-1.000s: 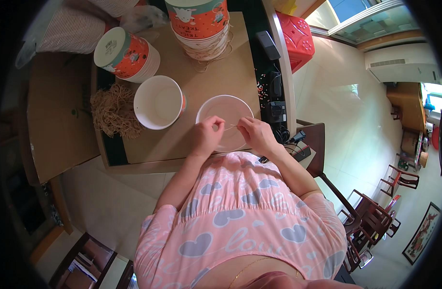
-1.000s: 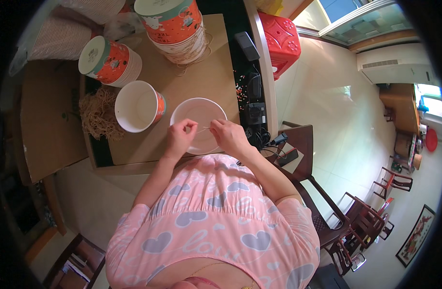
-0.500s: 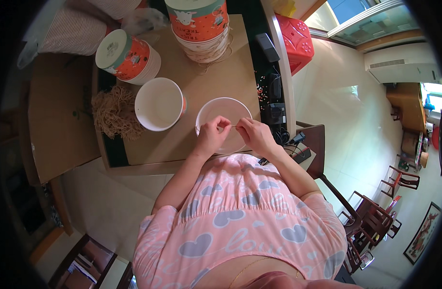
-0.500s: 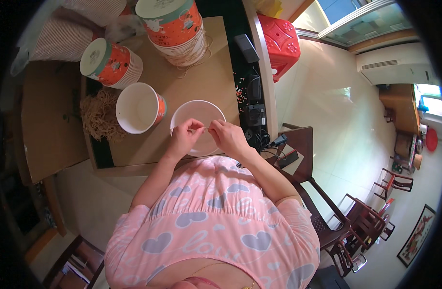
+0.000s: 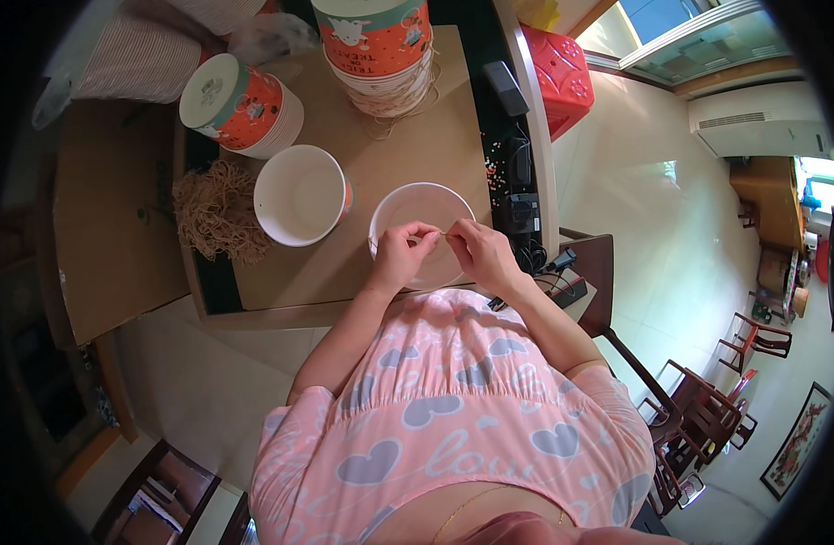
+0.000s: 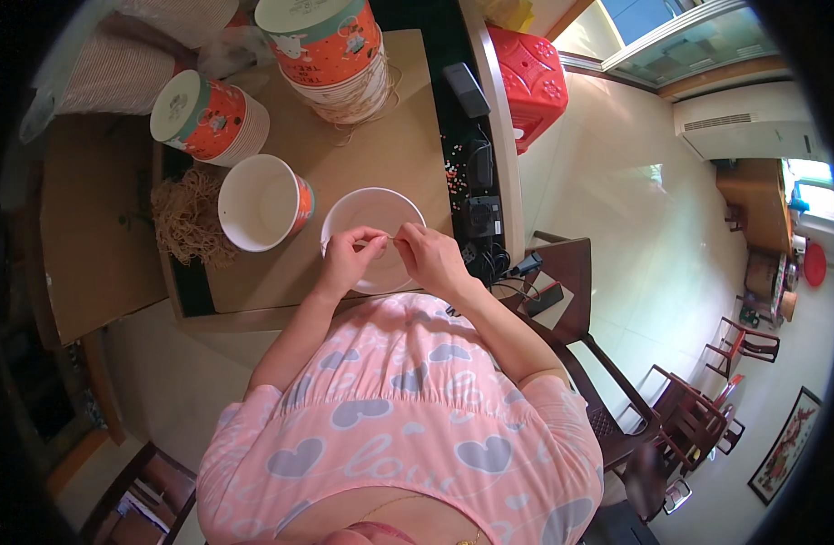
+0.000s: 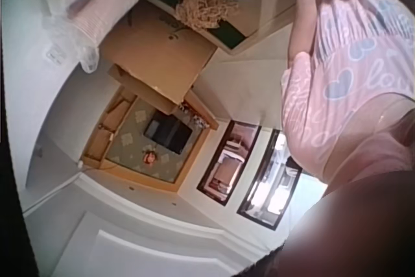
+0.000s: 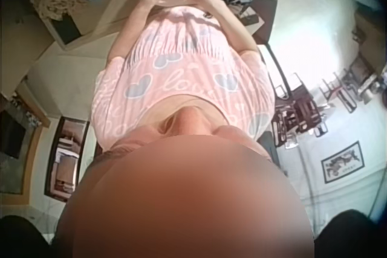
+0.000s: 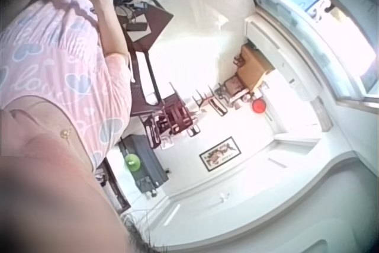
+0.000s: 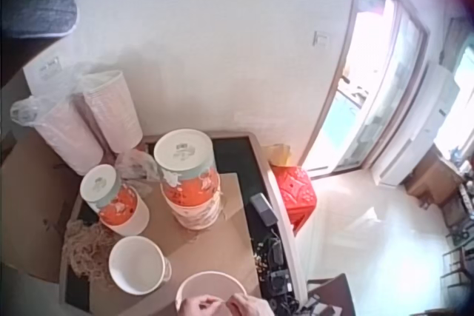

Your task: The recorder is threading a thin cord through holes in paper buckets for final packaging.

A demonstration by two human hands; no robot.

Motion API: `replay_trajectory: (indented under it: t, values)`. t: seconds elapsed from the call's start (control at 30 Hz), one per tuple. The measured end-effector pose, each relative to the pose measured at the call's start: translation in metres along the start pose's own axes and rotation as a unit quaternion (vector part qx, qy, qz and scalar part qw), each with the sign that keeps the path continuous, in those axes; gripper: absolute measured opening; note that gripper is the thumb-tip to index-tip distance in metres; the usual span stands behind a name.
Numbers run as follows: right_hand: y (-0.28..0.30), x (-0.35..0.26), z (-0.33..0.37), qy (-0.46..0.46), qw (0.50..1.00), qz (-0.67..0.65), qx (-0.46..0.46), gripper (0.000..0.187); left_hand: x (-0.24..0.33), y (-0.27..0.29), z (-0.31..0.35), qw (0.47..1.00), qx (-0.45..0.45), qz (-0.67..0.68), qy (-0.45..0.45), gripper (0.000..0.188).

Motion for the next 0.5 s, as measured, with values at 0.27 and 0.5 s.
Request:
replay_trajectory:
  t: [0.27, 0.5]
  values:
    - [-0.001, -0.001, 0.000, 0.011, 1.000, 0.011, -0.004, 0.008, 0.018, 0.000, 0.006, 0.996, 0.042, -0.062, -0.045, 0.011]
    - [0.000, -0.004, -0.002, 0.027, 0.999, 0.015, -0.013, 0.007, 0.016, -0.003, 0.006, 0.990, 0.063, -0.083, -0.096, 0.009]
Point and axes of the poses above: each hand's wrist, its own z-axis away from the middle knuckle, its own y-axis out of the back of the hand, x = y × z, the point moved 7 cm from there along -z, towards the middle knuckle, and after that the axes turned 10 degrees about y, right-handed, at the moved point
